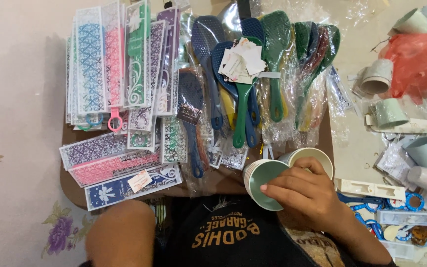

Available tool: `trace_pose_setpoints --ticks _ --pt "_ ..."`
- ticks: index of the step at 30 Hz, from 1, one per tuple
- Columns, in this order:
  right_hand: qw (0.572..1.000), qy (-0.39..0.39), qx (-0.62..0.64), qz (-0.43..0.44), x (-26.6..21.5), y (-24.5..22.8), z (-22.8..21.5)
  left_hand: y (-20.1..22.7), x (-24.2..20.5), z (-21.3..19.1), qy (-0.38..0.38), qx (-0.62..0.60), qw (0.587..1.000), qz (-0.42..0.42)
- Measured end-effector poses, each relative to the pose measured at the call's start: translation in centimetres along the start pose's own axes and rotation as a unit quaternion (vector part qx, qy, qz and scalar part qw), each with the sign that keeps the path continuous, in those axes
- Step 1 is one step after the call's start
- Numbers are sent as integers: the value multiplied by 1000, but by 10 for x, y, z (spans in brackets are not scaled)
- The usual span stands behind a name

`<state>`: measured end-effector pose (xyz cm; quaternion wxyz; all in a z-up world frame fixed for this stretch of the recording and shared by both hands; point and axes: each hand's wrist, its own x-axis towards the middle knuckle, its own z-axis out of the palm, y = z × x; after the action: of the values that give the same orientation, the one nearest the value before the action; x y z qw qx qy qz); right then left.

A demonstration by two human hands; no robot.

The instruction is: Sorting and stacking paper cups and plastic spoons for packaging in a gift shop setting.

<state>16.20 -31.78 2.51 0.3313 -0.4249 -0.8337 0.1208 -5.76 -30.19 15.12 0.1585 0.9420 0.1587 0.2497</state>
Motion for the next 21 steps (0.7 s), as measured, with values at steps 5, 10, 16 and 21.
trace_pose_setpoints --ticks 5,10,16,21 --pt "1000 17 -6 -18 2 0 0 -50 -16 42 -25 -11 998 51" --pt "999 38 1 -38 -7 8 6 -85 -35 105 22 -295 955 -34" --pt "999 6 11 -44 2 0 -1 -96 -36 132 38 -389 916 -97" --pt "998 -27 -9 -53 7 -4 -10 -105 -44 158 105 -361 925 -50"
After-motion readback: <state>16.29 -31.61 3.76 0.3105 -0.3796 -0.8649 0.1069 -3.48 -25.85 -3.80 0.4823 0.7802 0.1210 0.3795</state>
